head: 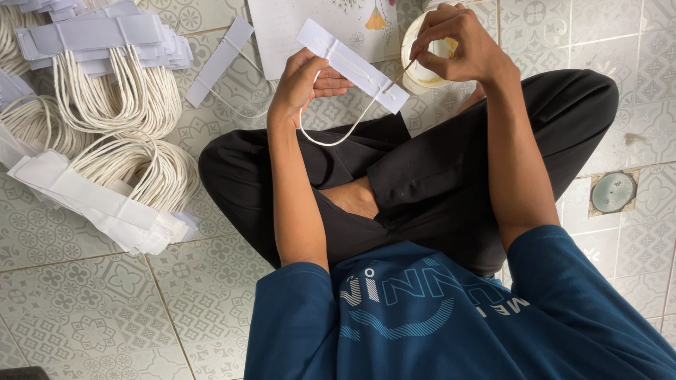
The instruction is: Assembling paper bag handles by applying glue to paper strips and attaching rope handles.
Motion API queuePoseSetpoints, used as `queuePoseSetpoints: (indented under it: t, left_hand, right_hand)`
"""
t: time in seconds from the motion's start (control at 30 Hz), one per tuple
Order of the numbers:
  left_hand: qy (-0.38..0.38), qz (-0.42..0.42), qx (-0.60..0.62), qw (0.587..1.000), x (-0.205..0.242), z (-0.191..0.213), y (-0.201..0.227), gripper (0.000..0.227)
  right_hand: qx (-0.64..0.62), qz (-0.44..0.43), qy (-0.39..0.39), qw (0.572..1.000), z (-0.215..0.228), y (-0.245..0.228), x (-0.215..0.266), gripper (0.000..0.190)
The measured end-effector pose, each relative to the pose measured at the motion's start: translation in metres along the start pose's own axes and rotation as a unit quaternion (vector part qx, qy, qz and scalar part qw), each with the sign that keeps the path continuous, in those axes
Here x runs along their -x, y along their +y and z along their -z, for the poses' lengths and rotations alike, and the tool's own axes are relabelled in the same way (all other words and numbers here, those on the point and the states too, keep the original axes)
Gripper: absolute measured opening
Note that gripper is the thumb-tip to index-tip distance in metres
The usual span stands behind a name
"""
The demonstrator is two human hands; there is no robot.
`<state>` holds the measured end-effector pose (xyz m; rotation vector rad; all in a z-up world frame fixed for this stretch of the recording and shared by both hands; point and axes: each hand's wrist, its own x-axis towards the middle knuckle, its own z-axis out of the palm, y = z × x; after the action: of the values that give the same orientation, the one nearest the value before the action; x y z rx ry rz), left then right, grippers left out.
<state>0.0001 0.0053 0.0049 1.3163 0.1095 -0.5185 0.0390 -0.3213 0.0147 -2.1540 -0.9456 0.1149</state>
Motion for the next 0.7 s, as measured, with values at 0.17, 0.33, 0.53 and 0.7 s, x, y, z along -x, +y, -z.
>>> queuePoseSetpoints:
  t: [0.17, 0.33, 0.53, 0.7]
  left_hand:
    - [0.006, 0.013, 0.002, 1.0, 0.004, -0.006, 0.006, 0.021]
    - [-0.006, 0.011, -0.004, 1.0, 0.001, -0.007, 0.003, 0.019]
    - [-0.021, 0.01, 0.023, 0.999, -0.002, -0.012, 0.0, 0.013]
    - [-0.046, 0.013, 0.008, 0.999, -0.003, -0.018, -0.001, 0.016]
  right_hand:
    - [-0.023, 0.02, 0.003, 1.0, 0.002, -0.004, -0.004, 0.016]
    - [-0.026, 0.018, 0.006, 0.999, 0.002, -0.006, -0.005, 0.018]
    - [-0.022, 0.024, 0.02, 0.999, 0.0, -0.009, -0.008, 0.019]
    - [-0.002, 0.024, 0.033, 0.999, 0.0, -0.009, -0.007, 0.022]
